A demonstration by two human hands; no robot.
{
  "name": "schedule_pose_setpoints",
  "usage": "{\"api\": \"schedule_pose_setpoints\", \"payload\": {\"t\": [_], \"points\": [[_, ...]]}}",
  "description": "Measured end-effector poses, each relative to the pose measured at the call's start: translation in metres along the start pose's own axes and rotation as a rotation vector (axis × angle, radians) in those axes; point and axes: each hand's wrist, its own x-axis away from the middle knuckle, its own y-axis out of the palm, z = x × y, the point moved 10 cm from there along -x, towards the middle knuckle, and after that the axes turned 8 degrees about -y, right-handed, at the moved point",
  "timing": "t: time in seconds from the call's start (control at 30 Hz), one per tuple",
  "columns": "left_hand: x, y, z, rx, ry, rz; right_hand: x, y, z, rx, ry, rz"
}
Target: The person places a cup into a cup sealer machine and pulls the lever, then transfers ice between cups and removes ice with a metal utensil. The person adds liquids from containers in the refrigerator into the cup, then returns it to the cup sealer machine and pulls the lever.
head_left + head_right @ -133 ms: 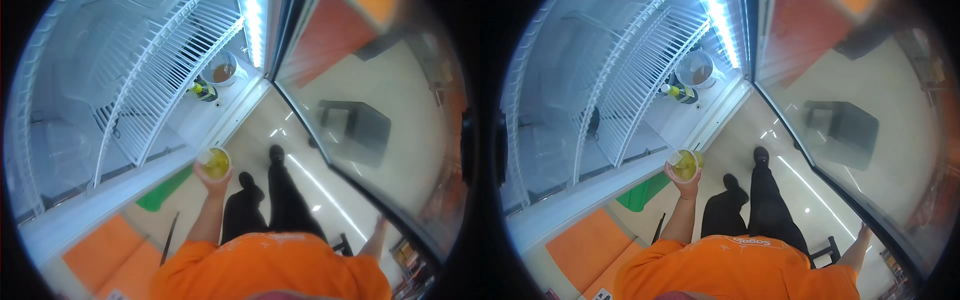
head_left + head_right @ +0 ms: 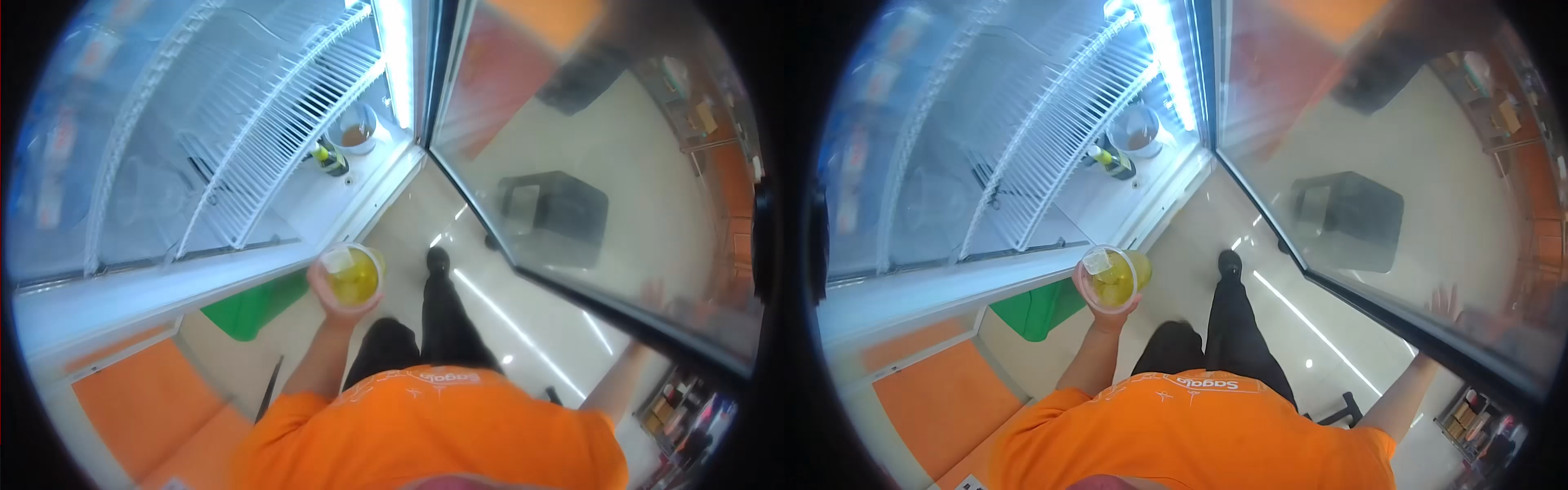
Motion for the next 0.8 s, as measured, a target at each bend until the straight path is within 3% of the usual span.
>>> {"api": "schedule_pose_setpoints", "payload": {"t": [0.03,0.07,0.1,0.13,0.3,0.37,0.43,0.5,0.57,0.67,0.8], "points": [[-0.005,-0.010,0.037,0.057,0.090,-0.031,-0.015,0.031,0.022,0.487,-0.091,0.276],[-0.009,-0.019,0.073,0.117,0.179,-0.069,-0.026,0.084,0.038,0.454,-0.016,0.226],[-0.013,-0.028,0.107,0.177,0.265,-0.112,-0.030,0.032,0.047,0.511,-0.021,0.015],[-0.013,-0.036,0.124,0.198,0.249,-0.181,-0.022,0.068,0.047,0.516,-0.095,0.335],[-0.002,-0.083,0.263,0.191,0.293,-0.333,0.027,0.139,0.063,0.485,-0.291,0.396],[0.001,-0.102,0.294,0.360,0.123,-0.412,0.049,0.138,0.090,0.440,-0.270,0.397],[0.013,-0.131,0.336,0.349,0.182,-0.404,0.075,0.164,0.125,0.232,-0.295,0.404],[0.024,-0.162,0.375,0.435,0.217,-0.402,0.111,0.218,0.150,0.466,-0.258,0.352],[0.030,-0.190,0.407,0.407,0.262,-0.432,0.138,0.245,0.203,0.410,-0.112,0.398],[0.056,-0.214,0.450,0.414,0.309,-0.499,0.165,0.295,0.271,0.487,-0.041,0.296],[0.088,-0.218,0.474,0.519,0.263,-0.565,0.179,0.425,0.313,0.790,-0.141,-0.379]]}}
